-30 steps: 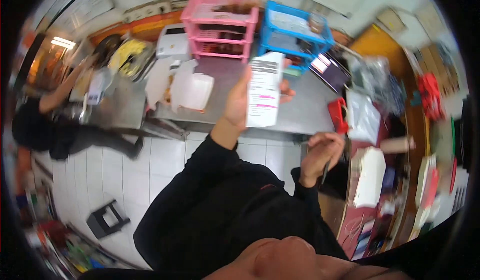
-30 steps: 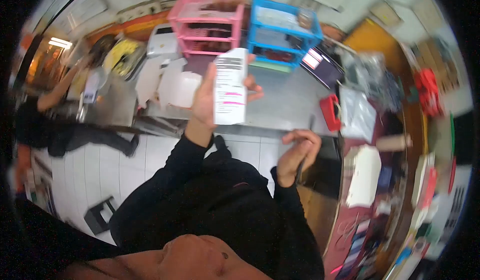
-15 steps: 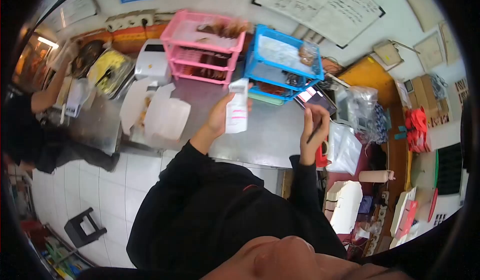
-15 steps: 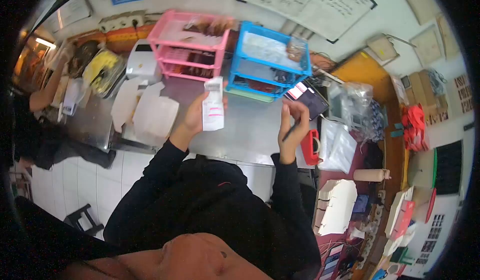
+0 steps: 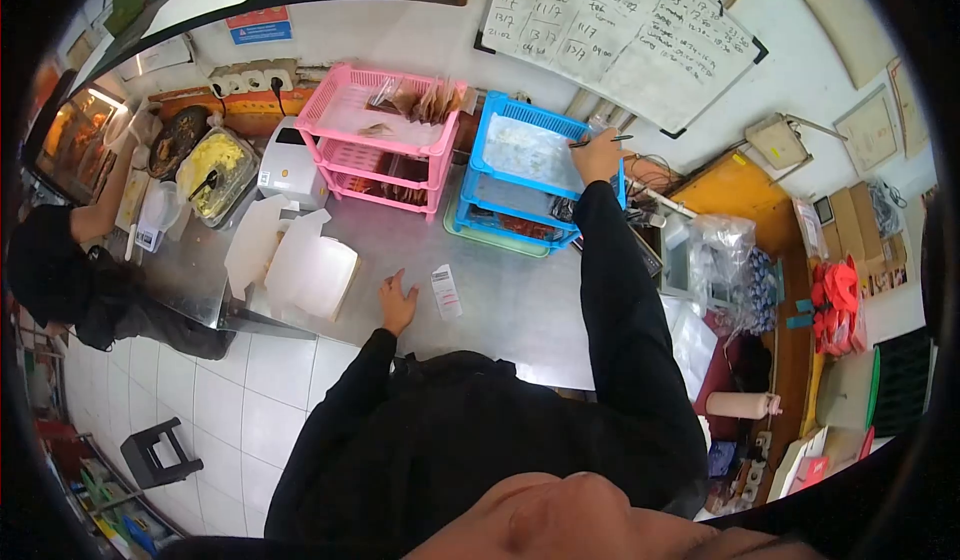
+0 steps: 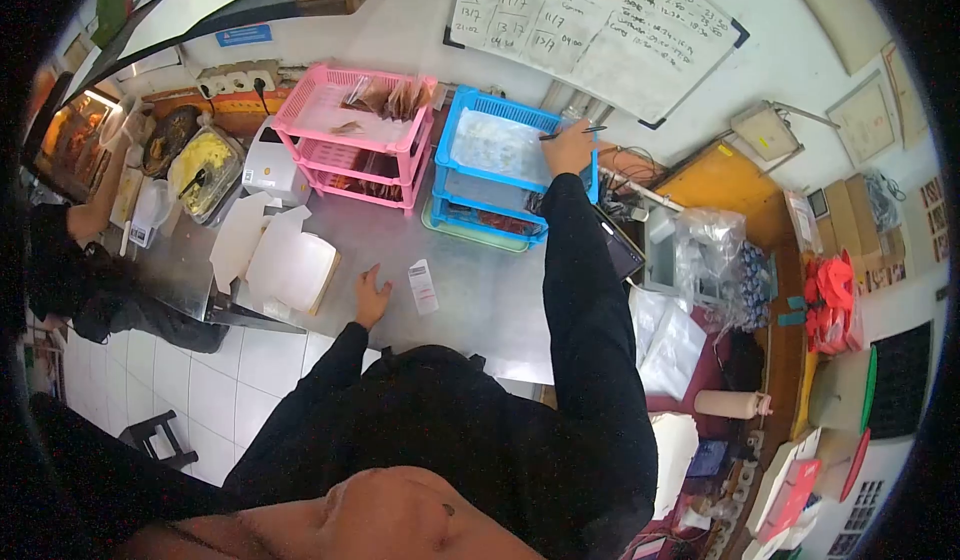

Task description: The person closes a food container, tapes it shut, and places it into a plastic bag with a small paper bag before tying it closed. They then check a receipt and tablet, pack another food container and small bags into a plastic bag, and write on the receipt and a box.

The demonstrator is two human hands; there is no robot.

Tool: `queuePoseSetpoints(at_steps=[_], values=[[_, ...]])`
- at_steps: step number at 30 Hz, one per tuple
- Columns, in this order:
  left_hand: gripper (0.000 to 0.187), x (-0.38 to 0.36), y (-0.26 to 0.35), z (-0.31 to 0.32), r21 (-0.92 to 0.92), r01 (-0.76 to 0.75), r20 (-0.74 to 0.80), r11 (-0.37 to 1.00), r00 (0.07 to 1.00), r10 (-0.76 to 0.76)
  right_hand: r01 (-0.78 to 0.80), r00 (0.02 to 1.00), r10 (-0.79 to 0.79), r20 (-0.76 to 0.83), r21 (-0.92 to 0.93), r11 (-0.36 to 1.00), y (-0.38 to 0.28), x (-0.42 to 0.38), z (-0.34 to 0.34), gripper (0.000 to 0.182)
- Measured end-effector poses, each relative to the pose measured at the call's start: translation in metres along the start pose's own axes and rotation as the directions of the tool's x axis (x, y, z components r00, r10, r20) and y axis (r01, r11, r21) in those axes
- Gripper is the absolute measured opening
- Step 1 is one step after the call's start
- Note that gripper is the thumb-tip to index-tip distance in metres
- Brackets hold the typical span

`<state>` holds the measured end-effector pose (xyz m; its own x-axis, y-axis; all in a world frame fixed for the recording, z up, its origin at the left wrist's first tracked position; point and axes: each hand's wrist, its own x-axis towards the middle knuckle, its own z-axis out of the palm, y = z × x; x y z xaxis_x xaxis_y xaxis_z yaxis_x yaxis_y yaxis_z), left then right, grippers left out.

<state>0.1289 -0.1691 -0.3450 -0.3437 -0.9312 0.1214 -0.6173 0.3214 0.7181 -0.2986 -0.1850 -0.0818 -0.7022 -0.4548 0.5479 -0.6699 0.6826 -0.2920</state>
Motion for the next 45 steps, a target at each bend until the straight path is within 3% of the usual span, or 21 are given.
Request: queuePoseSetpoints(at_steps=[2, 4, 8, 14, 18, 19, 20, 21, 22, 23, 25, 28, 30, 32, 34, 35, 37, 39, 41, 43, 45], values=[[0.051, -0.02, -0.006, -0.017, -0.031, -0.012, -0.051, 0.999, 0.999, 0.01, -0.049, 0.994, 0.052, -0.094, 0.031, 0.998, 0.007, 0.006, 0.025, 0.059], [0.047, -0.04, -0.011, -0.035, -0.28, 0.11, -0.091, 0.954, 0.986, -0.14, -0.033, 0.996, 0.047, -0.071, 0.183, 0.983, 0.013, 0.008, 0.015, 0.055], [0.04, -0.083, -0.026, -0.055, -0.42, 0.283, -0.133, 0.862, 0.92, -0.367, -0.013, 1.0, 0.015, -0.003, 0.394, 0.919, 0.021, -0.006, -0.023, 0.043], [0.031, -0.075, -0.027, -0.076, -0.69, 0.397, -0.057, 0.605, 0.804, -0.593, 0.101, 0.973, 0.071, -0.218, 0.689, 0.717, 0.033, -0.005, -0.041, 0.037], [0.024, -0.019, 0.017, -0.104, -0.718, 0.162, -0.075, 0.677, 0.949, -0.307, 0.052, 0.937, -0.348, 0.029, 0.974, 0.221, -0.045, -0.068, -0.104, 0.031], [0.022, -0.004, 0.028, -0.111, -0.739, 0.092, -0.076, 0.668, 0.973, -0.218, -0.277, 0.837, -0.433, 0.334, 0.942, 0.192, -0.073, -0.1, -0.128, 0.03], [0.021, 0.014, 0.021, -0.103, -0.778, 0.056, -0.088, 0.626, 0.976, -0.197, -0.113, 0.818, -0.52, 0.247, 0.954, 0.277, -0.068, -0.126, -0.067, 0.031], [0.025, 0.029, 0.017, -0.101, -0.791, 0.091, -0.039, 0.605, 0.98, -0.197, -0.225, 0.741, -0.602, 0.298, 0.955, 0.195, -0.096, -0.163, -0.063, 0.03], [0.029, 0.035, 0.011, -0.101, -0.805, 0.126, 0.014, 0.58, 0.981, -0.194, -0.021, 0.684, -0.681, 0.262, 0.94, 0.34, -0.116, -0.194, -0.047, 0.027], [0.029, 0.031, -0.001, -0.096, -0.8, 0.154, 0.023, 0.58, 0.974, -0.226, -0.136, 0.634, -0.705, 0.317, 0.943, 0.303, -0.129, -0.231, -0.008, 0.024], [0.044, 0.04, -0.021, -0.087, -0.688, 0.544, 0.347, 0.481, 0.828, -0.441, -0.359, 0.512, -0.692, 0.509, 0.859, 0.366, -0.143, -0.293, 0.058, 0.022], [0.056, 0.017, -0.021, -0.08, -0.615, 0.611, 0.517, 0.498, 0.79, -0.329, -0.207, 0.501, -0.734, 0.459, 0.887, 0.413, -0.138, -0.339, 0.082, 0.021], [0.045, 0.003, -0.018, -0.077, -0.635, 0.615, 0.538, 0.467, 0.786, -0.303, -0.145, 0.432, -0.702, 0.566, 0.812, 0.566, -0.126, -0.348, 0.074, 0.026], [0.031, -0.008, -0.012, -0.074, -0.642, 0.416, 0.363, 0.644, 0.905, -0.222, -0.15, 0.417, -0.703, 0.576, 0.807, 0.572, -0.119, -0.347, 0.074, 0.024], [0.026, -0.012, -0.003, -0.073, -0.68, 0.307, 0.275, 0.666, 0.949, -0.156, -0.509, 0.389, -0.636, 0.666, 0.731, 0.454, -0.115, -0.347, 0.073, 0.021], [0.022, -0.013, 0.002, -0.076, -0.701, 0.188, 0.177, 0.688, 0.98, -0.087, -0.509, 0.385, -0.636, 0.668, 0.729, 0.458, -0.115, -0.344, 0.066, 0.021], [0.021, -0.01, 0.012, -0.087, -0.642, 0.158, 0.194, 0.75, 0.98, -0.041, -0.784, 0.235, -0.623, 0.746, 0.524, 0.331, -0.12, -0.331, 0.045, 0.021], [0.02, -0.009, 0.023, -0.099, -0.578, 0.129, 0.22, 0.806, 0.976, 0.001, -0.728, 0.253, -0.641, 0.724, 0.579, 0.366, -0.119, -0.328, 0.04, 0.024], [0.02, -0.01, 0.032, -0.106, -0.641, 0.522, 0.53, 0.562, 0.831, -0.168, -0.668, 0.271, -0.657, 0.704, 0.629, 0.398, -0.117, -0.328, 0.033, 0.027], [0.021, -0.012, 0.026, -0.101, -0.644, 0.583, 0.586, 0.495, 0.792, -0.17, -0.653, 0.398, -0.578, 0.712, 0.663, 0.366, -0.117, -0.325, 0.026, 0.033], [0.023, -0.012, 0.028, -0.102, -0.639, 0.64, 0.642, 0.427, 0.749, -0.162, -0.669, 0.402, -0.583, 0.706, 0.662, 0.339, -0.12, -0.318, 0.014, 0.035]])
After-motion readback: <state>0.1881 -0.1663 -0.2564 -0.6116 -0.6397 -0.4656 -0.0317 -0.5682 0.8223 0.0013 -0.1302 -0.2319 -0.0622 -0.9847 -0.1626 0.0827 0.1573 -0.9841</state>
